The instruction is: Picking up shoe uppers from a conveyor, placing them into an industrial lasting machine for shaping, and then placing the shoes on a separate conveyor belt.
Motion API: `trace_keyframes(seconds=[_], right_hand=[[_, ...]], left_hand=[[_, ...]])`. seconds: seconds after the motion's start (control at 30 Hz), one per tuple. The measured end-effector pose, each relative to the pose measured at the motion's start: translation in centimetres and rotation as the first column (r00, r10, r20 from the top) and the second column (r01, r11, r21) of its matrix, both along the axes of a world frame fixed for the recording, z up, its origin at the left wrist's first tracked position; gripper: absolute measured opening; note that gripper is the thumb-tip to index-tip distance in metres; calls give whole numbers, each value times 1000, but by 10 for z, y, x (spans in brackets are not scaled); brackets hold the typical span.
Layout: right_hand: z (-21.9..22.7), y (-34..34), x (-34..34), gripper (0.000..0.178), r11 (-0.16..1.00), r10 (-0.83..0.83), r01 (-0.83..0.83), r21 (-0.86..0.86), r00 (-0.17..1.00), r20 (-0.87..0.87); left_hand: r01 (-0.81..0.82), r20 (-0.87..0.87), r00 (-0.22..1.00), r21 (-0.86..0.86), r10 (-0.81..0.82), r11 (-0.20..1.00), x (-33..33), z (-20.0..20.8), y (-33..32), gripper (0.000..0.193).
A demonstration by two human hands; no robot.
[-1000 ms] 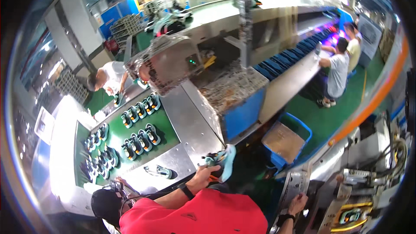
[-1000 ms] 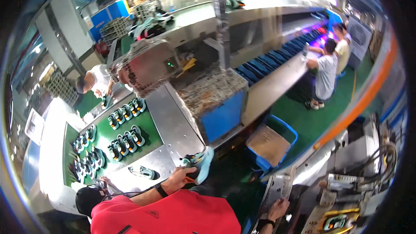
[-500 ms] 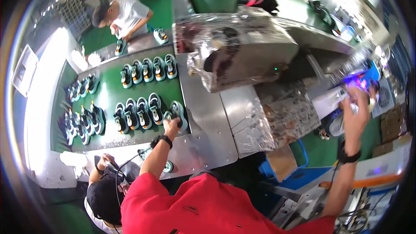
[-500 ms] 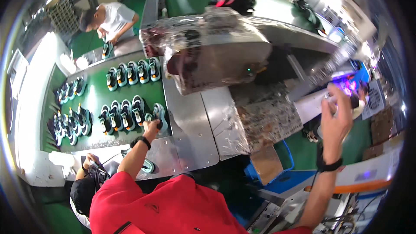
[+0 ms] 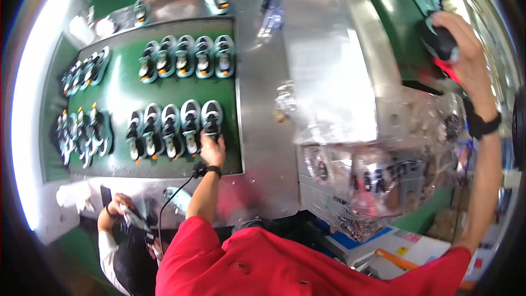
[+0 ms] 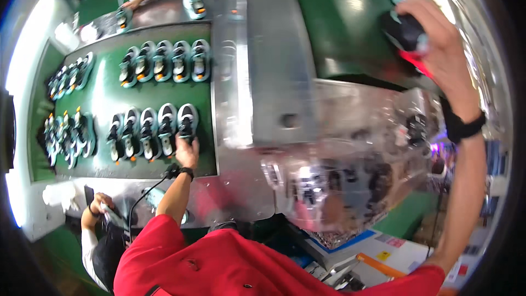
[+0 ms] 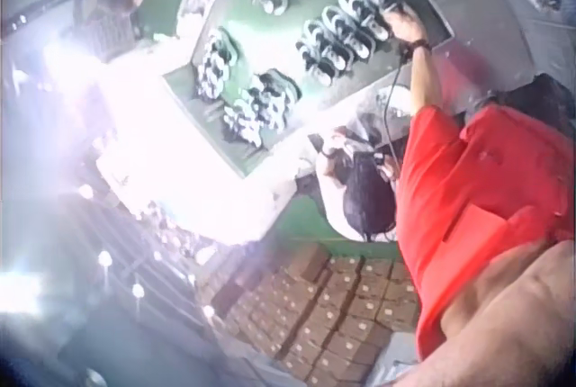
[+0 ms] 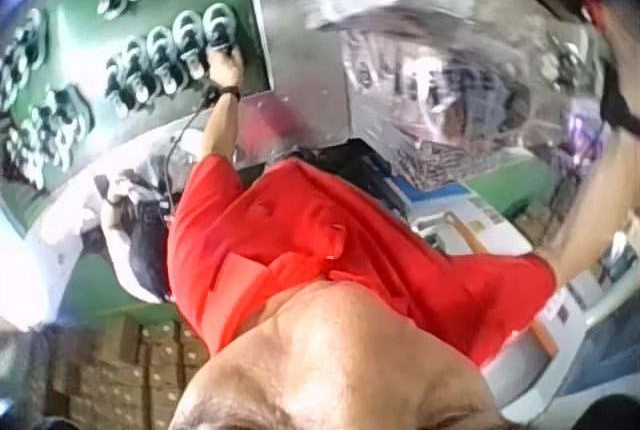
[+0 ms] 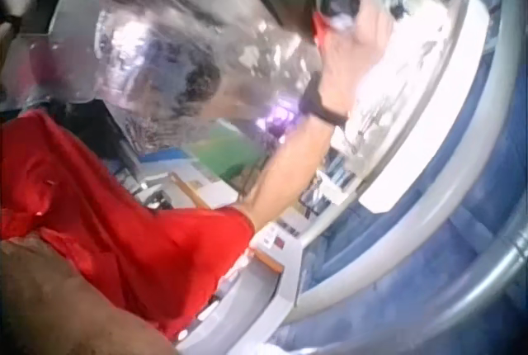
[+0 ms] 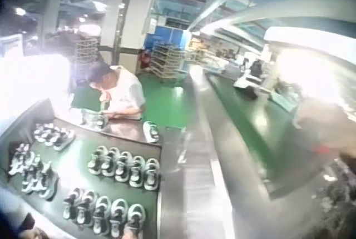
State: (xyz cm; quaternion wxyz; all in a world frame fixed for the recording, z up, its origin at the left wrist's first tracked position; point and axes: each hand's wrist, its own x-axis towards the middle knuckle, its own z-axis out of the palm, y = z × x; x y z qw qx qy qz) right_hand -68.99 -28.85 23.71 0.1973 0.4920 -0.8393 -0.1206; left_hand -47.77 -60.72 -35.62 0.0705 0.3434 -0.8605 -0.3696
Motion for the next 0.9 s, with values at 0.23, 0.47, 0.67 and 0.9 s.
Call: trace_keyframes(seconds=[0.23,0.47,0.67,0.9], right_hand=[[-3,10,3,33,998,-34,25,-54,984,-176],[86,105,119,45,622,-329,50,-781,922,-203],[58,170,286,31,131,-322,237,-963,929,184],[-60,190,517,33,-375,-260,550,-746,710,654]], left_hand=[[83,-91,992,-27,-85,996,9,-39,-29,70],[386,-373,830,-153,-415,910,29,16,35,61],[448,-567,523,818,-636,-361,103,268,222,68],[66,-791,249,589,-559,-805,186,357,352,99]])
